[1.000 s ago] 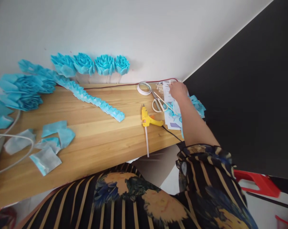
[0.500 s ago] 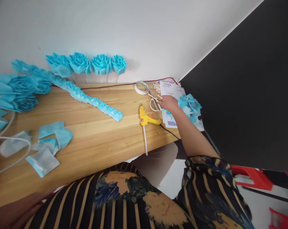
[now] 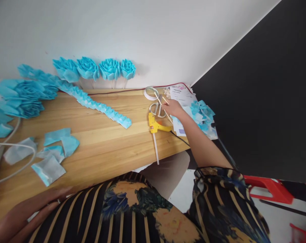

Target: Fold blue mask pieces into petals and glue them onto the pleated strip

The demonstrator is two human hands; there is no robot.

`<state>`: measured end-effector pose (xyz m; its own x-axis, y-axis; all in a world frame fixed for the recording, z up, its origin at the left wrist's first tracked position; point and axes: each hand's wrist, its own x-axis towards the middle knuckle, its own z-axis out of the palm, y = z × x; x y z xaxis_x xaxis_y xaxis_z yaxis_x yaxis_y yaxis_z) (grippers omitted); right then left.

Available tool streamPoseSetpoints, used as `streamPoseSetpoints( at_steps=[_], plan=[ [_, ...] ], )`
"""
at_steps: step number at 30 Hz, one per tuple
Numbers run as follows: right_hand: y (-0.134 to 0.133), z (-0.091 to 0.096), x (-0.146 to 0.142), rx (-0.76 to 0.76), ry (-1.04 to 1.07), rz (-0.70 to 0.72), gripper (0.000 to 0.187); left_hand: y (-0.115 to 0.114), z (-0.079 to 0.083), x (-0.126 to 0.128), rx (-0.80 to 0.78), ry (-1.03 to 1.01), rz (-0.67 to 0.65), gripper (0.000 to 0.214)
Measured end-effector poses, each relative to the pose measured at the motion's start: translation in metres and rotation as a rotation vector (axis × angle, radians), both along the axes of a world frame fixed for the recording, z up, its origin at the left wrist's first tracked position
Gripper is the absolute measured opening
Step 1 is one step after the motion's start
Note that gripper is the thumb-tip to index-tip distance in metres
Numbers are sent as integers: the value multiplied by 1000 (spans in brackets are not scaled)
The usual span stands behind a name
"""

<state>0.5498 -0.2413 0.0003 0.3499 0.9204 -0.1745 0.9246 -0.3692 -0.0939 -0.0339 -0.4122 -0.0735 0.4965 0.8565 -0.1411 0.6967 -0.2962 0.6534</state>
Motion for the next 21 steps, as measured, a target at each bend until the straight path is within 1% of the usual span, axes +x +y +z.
streamPoseSetpoints(
  at_steps=[2, 4, 7, 9, 11, 13, 16, 19, 21],
  plan=[
    [-2, 5, 8, 29, 1, -41, 30, -1, -3, -2, -66, -42, -11, 44],
    [-5, 7, 19, 40, -9, -101, 30, -1, -6, -3, -97, -65, -7, 44],
    [-8, 0, 32, 12, -4, -162, 24, -1, -9, -3, -75, -85, 2, 43],
    [-9, -6, 35, 2, 5, -176, 20, 1, -9, -2, -52, -90, -16, 44],
    [-8, -9, 35, 22, 8, -183, 20, 2, -8, -1, -28, -90, -35, 44],
    [-8, -6, 34, 67, 14, -185, 23, 2, -8, -1, -14, -92, -39, 44],
    [-9, 8, 34, 120, 38, -175, 25, 2, -11, -2, -4, -78, -32, 42],
    [-10, 18, 33, 109, 64, -150, 23, 2, -13, -2, 16, -75, -60, 41],
    [-12, 17, 29, 75, 80, -126, 21, 3, -11, 1, 44, -98, -77, 41]
  ],
)
